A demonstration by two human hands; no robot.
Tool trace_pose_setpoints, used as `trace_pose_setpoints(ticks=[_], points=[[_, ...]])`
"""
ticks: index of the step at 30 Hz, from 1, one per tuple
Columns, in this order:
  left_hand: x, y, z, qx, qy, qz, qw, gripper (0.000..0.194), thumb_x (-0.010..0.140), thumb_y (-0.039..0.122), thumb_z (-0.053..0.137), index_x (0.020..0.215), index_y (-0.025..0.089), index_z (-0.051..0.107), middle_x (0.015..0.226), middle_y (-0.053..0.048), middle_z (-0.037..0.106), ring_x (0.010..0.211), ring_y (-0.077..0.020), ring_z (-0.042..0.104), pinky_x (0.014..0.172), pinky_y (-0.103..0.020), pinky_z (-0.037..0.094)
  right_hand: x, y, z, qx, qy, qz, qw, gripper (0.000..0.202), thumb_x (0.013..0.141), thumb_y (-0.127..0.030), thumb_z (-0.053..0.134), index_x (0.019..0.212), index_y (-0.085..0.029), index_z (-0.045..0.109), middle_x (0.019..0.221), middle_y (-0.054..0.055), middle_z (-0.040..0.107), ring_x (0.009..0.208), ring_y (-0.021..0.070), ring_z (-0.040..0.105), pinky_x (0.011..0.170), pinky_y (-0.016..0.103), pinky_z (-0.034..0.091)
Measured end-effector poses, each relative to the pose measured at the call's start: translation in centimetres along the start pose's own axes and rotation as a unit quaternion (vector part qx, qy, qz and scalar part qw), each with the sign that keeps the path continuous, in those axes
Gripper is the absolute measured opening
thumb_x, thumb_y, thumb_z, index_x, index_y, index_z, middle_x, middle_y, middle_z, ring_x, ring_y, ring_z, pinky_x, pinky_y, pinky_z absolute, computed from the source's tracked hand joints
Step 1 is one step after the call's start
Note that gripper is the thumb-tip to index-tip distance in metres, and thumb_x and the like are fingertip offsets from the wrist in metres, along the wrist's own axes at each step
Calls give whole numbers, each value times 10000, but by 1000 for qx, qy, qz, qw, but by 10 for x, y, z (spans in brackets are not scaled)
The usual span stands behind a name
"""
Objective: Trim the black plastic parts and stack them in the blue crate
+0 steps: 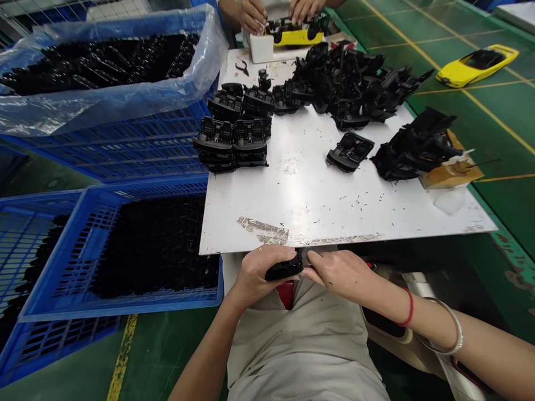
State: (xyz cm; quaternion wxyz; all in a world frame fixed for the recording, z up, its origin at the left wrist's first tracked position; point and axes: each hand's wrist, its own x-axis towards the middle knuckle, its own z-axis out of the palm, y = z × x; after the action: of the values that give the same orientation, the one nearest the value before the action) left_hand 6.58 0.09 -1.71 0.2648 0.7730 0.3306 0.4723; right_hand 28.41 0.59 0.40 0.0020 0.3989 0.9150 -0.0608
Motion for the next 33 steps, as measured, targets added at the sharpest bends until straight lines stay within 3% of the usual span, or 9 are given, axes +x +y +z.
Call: trace_pose_setpoints(ticks=[15, 21, 25, 33], points=[[4, 2, -5, 6, -3, 1, 1000, 312, 788, 276, 778, 1068, 180, 679, 949, -88, 777, 902, -210, 746, 811, -315, 622, 8, 5, 1, 70, -35, -40, 996, 582, 1034, -473, 76, 809, -164, 515, 519, -21, 455, 402, 96, 201, 424, 254, 111], [3, 3, -4, 13, -3, 4, 1000, 337, 762, 268, 799, 1063, 177, 675, 961, -90, 775, 909, -211, 745, 822, -322, 621, 1, 7, -9, 208, -83, -4, 975, 286, 1021, -359, 322, 794, -213, 414, 565, -69, 398, 451, 96, 308, 461, 240, 195], [2, 3, -4, 19, -3, 10, 1000, 338, 761, 278, 800, 1061, 181, 678, 957, -91, 778, 904, -216, 749, 813, -331, 627, -8, 11, -8, 223, -42, -7, 974, 249, 1019, -299, 306, 794, -222, 381, 634, -54, 429, 488, 94, 345, 475, 239, 240], [0, 1, -3, 11, -6, -5, 1000, 368, 729, 256, 826, 1063, 184, 690, 979, -99, 779, 914, -225, 749, 819, -349, 630, -20, 6, 8, 84, 38, -49, 995, 306, 1036, -265, 232, 833, -192, 448, 638, -36, 439, 488, 106, 201, 428, 254, 115]])
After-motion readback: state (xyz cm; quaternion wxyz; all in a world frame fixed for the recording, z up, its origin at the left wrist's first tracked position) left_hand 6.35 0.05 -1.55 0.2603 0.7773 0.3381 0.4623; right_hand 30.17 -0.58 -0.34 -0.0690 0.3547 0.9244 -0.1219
